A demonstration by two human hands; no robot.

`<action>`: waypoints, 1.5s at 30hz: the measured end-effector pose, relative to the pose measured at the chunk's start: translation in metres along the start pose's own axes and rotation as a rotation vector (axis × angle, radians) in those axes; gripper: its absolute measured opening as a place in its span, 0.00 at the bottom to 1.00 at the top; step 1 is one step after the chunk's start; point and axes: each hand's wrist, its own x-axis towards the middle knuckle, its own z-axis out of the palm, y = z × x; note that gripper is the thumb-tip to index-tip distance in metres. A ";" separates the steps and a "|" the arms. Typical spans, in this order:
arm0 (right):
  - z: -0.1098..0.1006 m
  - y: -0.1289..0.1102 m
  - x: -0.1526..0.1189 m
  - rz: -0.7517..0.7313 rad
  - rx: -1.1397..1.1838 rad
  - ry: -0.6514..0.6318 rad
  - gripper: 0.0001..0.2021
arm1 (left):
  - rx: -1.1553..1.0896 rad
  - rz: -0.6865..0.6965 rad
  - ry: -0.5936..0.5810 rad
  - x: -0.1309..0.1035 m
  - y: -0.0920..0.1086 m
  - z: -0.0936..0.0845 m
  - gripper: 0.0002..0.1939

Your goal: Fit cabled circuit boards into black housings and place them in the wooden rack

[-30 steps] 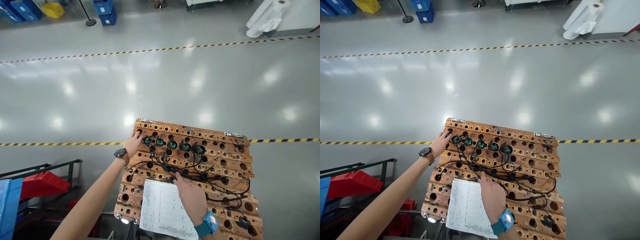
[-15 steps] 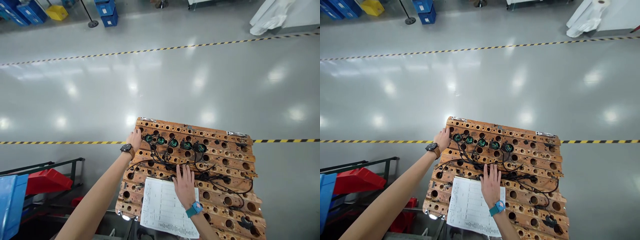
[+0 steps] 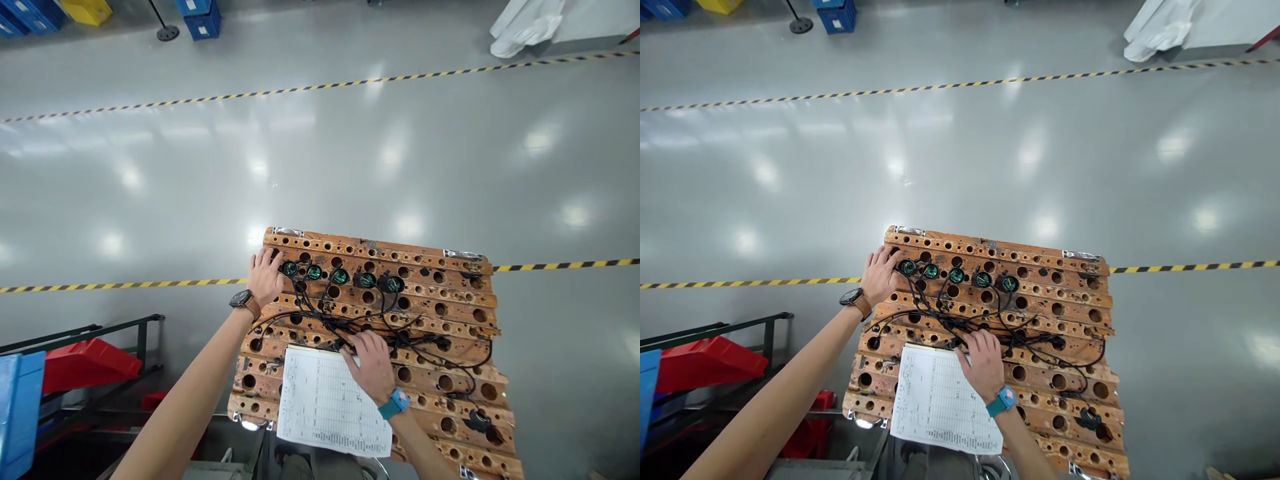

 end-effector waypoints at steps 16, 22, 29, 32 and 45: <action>0.004 -0.011 0.015 -0.410 0.053 -0.033 0.19 | -0.228 0.045 0.113 0.007 -0.019 0.037 0.29; 0.024 -0.014 0.021 -0.126 -0.063 -0.026 0.20 | -0.225 0.046 0.110 0.005 -0.019 0.036 0.34; 0.040 -0.014 0.004 -0.014 -0.098 0.090 0.16 | -0.226 0.007 0.147 0.003 -0.012 0.033 0.31; 0.045 -0.009 0.001 -0.006 -0.083 0.133 0.16 | -0.277 -0.008 0.220 -0.007 -0.012 0.029 0.28; 0.020 -0.083 0.001 -0.344 0.261 0.383 0.15 | -0.825 -0.718 0.389 -0.368 0.044 0.063 0.21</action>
